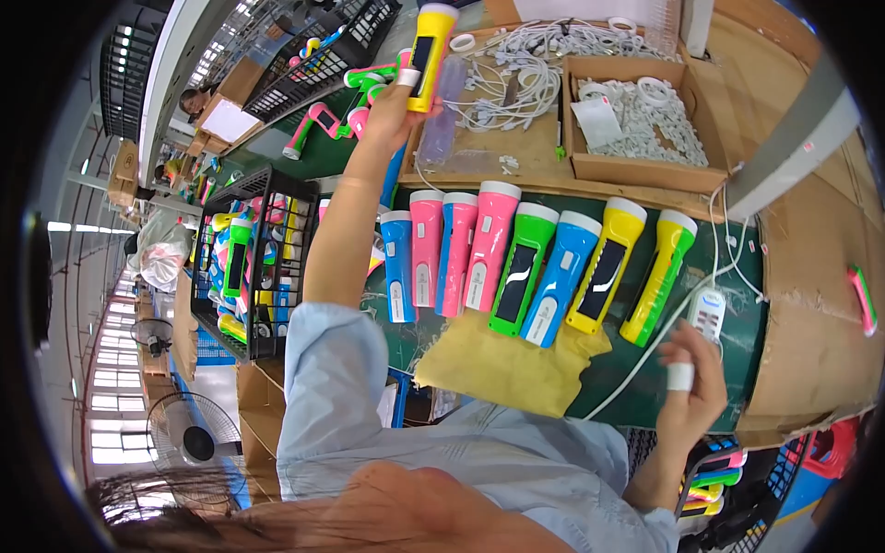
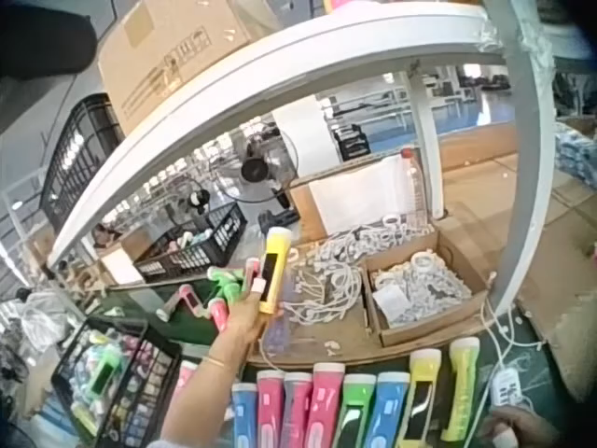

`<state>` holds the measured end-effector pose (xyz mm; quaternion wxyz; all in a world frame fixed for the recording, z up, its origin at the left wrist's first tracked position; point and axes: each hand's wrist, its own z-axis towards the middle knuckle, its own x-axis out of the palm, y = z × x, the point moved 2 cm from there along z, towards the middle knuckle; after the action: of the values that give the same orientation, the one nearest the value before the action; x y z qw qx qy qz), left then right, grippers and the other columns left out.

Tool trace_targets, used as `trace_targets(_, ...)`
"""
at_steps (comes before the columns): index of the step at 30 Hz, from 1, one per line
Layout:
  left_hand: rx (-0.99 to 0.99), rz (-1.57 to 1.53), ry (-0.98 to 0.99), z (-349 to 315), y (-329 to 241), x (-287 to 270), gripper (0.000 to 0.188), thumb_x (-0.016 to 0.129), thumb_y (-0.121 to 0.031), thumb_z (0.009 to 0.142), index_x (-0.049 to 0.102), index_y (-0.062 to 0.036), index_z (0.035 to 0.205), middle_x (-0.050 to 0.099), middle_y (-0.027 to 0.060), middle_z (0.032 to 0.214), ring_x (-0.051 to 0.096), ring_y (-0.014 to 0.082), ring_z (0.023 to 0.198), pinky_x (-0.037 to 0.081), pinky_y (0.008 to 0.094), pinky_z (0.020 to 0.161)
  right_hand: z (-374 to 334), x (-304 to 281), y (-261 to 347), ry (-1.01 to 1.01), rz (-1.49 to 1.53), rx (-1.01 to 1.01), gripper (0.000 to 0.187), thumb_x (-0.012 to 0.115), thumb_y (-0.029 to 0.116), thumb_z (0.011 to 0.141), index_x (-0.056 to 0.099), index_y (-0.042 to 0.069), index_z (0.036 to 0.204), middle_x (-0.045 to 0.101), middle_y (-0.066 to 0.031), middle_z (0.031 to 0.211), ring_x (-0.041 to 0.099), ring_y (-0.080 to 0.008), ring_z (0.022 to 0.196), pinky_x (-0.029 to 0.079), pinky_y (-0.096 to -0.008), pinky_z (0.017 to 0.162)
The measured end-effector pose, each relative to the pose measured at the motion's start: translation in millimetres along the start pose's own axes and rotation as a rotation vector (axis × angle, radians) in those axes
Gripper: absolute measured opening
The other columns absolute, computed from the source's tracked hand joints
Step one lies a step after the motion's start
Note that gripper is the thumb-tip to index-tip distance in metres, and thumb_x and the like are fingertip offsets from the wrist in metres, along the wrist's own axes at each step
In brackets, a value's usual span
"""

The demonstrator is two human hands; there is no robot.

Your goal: Testing various colored flashlights for functionality on an assembly line by checking buttons and lights.

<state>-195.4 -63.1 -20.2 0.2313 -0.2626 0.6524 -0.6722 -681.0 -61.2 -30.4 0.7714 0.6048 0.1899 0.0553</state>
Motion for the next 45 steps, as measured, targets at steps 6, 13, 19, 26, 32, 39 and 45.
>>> trace_targets(6, -0.752, -1.104, 0.379, -228.6, 33.5, 119.8, 0.041, 0.040, -0.041, 0.092, 0.049, -0.0035, 0.109, 0.057, 0.0093, 0.086, 0.058, 0.0172, 0.066, 0.047, 0.0254, 0.051, 7.6, 74.7, 9.8, 0.385, 0.477, -0.080, 0.059, 0.062, 0.030, 0.081, 0.042, -0.004, 0.125, 0.050, -0.0155, 0.119, 0.047, -0.0237, 0.112, 0.035, -0.0347, 0.096)
trace_targets(13, -0.177, -0.116, 0.555, -335.6, 56.1, 139.9, 0.043, 0.055, -0.033, 0.088, 0.044, -0.0006, 0.115, 0.057, 0.0106, 0.093, 0.059, 0.0182, 0.084, 0.048, 0.0263, 0.070, -36.0, 54.1, -8.3, 0.081, -0.200, -0.403, 0.053, 0.066, 0.022, 0.074, 0.045, 0.001, 0.117, 0.056, -0.0179, 0.096, 0.055, -0.0321, 0.082, 0.047, -0.0358, 0.070)
trace_targets(19, 0.070, -0.236, 0.313, -326.0, 48.5, 157.2, 0.069, 0.074, -0.025, 0.070, 0.038, -0.0002, 0.123, 0.053, 0.0108, 0.110, 0.055, 0.0178, 0.098, 0.047, 0.0296, 0.081, -55.1, 60.8, -9.8, 0.546, -0.055, -0.272, 0.070, 0.075, 0.018, 0.067, 0.039, 0.001, 0.125, 0.047, -0.0193, 0.113, 0.051, -0.0338, 0.100, 0.043, -0.0373, 0.086)
trace_targets(26, -0.368, -0.583, 0.362, -317.5, 46.4, 158.0, 0.038, 0.058, -0.024, 0.085, 0.044, -0.0020, 0.113, 0.055, 0.0137, 0.100, 0.059, 0.0226, 0.086, 0.052, 0.0439, 0.077, -60.3, 22.9, -47.3, 0.395, 0.279, 0.046, 0.025, 0.054, -0.001, 0.083, 0.056, -0.004, 0.109, 0.056, -0.0093, 0.090, 0.059, -0.0137, 0.080, 0.047, -0.0234, 0.070)
trace_targets(32, -0.486, -0.790, 0.363, -295.9, 48.3, 167.2, 0.040, 0.051, -0.035, 0.089, 0.046, -0.0005, 0.110, 0.058, 0.0138, 0.089, 0.059, 0.0207, 0.069, 0.050, 0.0313, 0.062, -64.6, 21.5, -50.6, 0.331, 0.168, 0.126, 0.017, 0.054, 0.002, 0.084, 0.061, -0.003, 0.098, 0.055, -0.0049, 0.078, 0.052, -0.0093, 0.065, 0.041, -0.0211, 0.059)
trace_targets(39, -0.577, -0.767, 0.280, -285.4, 31.3, 179.4, 0.036, 0.048, -0.033, 0.089, 0.052, 0.0019, 0.098, 0.059, 0.0127, 0.082, 0.059, 0.0206, 0.063, 0.050, 0.0304, 0.055, -67.0, 26.0, -50.4, 0.267, 0.151, 0.089, 0.022, 0.053, 0.003, 0.085, 0.057, 0.003, 0.107, 0.049, -0.0002, 0.062, 0.043, -0.0057, 0.057, 0.034, -0.0208, 0.053)
trace_targets(45, -0.312, -0.503, 0.289, -265.9, 37.2, 174.9, 0.034, 0.051, -0.011, 0.084, 0.040, -0.0039, 0.116, 0.055, 0.0110, 0.095, 0.059, 0.0239, 0.086, 0.053, 0.0430, 0.074, -51.2, 20.0, -40.4, 0.347, 0.366, 0.347, 0.012, 0.045, 0.009, 0.091, 0.049, 0.002, 0.100, 0.049, 0.0003, 0.067, 0.042, -0.0032, 0.055, 0.032, -0.0170, 0.049)
